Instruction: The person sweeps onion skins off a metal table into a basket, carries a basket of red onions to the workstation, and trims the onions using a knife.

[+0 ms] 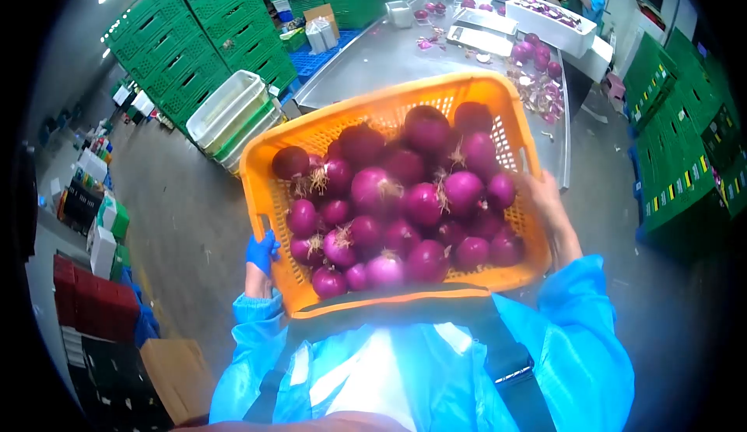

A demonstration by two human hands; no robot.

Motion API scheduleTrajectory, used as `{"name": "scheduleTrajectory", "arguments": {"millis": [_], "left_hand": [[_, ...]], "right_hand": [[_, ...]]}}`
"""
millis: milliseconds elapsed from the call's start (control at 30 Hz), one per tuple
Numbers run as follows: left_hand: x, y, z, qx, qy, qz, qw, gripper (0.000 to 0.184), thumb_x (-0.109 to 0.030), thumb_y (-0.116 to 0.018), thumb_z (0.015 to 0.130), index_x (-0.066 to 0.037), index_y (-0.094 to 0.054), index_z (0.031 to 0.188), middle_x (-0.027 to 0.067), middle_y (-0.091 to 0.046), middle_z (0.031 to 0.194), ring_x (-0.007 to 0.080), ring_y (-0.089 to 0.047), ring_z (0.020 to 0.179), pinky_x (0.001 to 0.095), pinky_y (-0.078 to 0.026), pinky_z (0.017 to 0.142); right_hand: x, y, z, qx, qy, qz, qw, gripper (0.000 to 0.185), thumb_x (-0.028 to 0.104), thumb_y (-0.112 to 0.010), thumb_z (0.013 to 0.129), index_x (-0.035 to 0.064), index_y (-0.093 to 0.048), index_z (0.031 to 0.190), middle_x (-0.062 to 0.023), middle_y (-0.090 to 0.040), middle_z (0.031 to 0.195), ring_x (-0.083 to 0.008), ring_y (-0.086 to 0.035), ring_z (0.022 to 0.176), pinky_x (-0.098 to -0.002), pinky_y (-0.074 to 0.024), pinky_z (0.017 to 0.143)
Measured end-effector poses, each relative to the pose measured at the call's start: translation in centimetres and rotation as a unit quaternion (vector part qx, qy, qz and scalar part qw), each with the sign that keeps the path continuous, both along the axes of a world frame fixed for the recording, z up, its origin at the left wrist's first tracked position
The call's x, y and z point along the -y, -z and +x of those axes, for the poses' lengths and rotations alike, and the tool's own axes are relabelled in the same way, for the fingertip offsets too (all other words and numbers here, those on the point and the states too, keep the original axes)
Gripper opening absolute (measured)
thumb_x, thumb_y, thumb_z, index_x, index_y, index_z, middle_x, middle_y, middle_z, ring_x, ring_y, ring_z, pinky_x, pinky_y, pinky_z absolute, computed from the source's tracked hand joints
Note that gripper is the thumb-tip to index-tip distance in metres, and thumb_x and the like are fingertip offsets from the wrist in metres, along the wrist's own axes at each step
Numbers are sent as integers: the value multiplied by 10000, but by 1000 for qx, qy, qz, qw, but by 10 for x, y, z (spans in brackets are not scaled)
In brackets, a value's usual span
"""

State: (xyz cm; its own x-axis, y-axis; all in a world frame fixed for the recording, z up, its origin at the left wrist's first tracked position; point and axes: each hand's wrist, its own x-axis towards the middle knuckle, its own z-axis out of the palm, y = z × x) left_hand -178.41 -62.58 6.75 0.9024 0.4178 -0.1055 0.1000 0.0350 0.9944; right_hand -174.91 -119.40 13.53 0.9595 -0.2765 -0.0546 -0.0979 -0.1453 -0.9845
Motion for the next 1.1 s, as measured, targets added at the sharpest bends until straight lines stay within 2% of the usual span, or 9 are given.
{"name": "scheduleTrajectory", "arguments": {"millis": [33, 233, 467, 533, 633, 767, 833, 900, 1100], "left_hand": [[-2, -3, 11, 11, 10, -7, 1000, 168, -204, -606, 936, -68, -565, 1025, 15, -593, 751, 95, -545, 600, 224, -433, 510], [-13, -1, 77, 15, 32, -27, 999, 180, -215, -600, 933, -77, -569, 1045, 10, -571, 734, 94, -527, 608, 232, -432, 527], [-44, 12, 150, -26, 46, -12, 999, 210, -212, -609, 925, -51, -575, 1056, 45, -605, 726, 122, -549, 582, 265, -446, 494], [-49, 0, 163, -65, 59, -11, 996, 168, -187, -594, 921, -47, -579, 1013, 41, -584, 690, 128, -532, 554, 268, -439, 485], [-58, -16, 182, -142, 90, -19, 986, 125, -164, -584, 912, -59, -572, 980, 35, -561, 667, 133, -510, 527, 274, -423, 461], [-41, -59, 190, -145, 89, -1, 986, 147, -190, -615, 906, -67, -563, 967, 20, -559, 678, 119, -515, 547, 260, -435, 473], [-35, -94, 200, -104, 146, 6, 984, 149, -199, -627, 906, -75, -561, 954, 12, -567, 701, 105, -509, 552, 246, -435, 489], [-21, -121, 212, -93, 140, -51, 984, 151, -211, -632, 910, -80, -565, 949, 5, -556, 695, 92, -500, 543, 239, -419, 482], [23, -139, 195, -95, 83, -181, 975, 165, -203, -650, 899, -81, -595, 996, 7, -570, 700, 84, -503, 520, 229, -411, 452]], "right_hand": [[-9, -8, 1, 26, 20, 22, 999, 258, 165, -574, 894, 12, -614, 1098, -70, -662, 893, -148, -619, 749, -288, -490, 612], [-19, -38, 49, 55, 43, 6, 998, 181, 143, -555, 910, 26, -585, 1046, -8, -565, 756, -101, -543, 638, -287, -452, 549], [4, -13, 172, 12, -8, -135, 991, 337, 311, -615, 915, 1, -622, 1048, -21, -592, 788, -115, -519, 713, -301, -437, 626], [-26, -54, 165, -37, -3, -157, 987, 398, 383, -597, 923, -5, -639, 1002, -25, -598, 776, -126, -535, 715, -310, -445, 625], [-22, -39, 209, 39, 31, -191, 980, 500, 457, -589, 916, -40, -647, 909, -65, -594, 679, -156, -545, 620, -361, -461, 585], [-19, -41, 234, 64, 8, -134, 989, 554, 489, -583, 912, -62, -632, 871, -84, -587, 653, -188, -543, 562, -392, -450, 545], [8, -30, 273, -18, -10, -200, 980, 567, 502, -579, 909, -63, -636, 902, -95, -594, 673, -192, -552, 580, -385, -449, 548], [34, -28, 310, -115, 8, -331, 937, 584, 510, -581, 907, -70, -634, 933, -100, -596, 701, -182, -558, 606, -364, -444, 547], [45, -46, 344, -119, 26, -380, 917, 738, 626, -525, 887, -89, -620, 732, -169, -605, 642, -296, -618, 593, -418, -483, 604]]}}
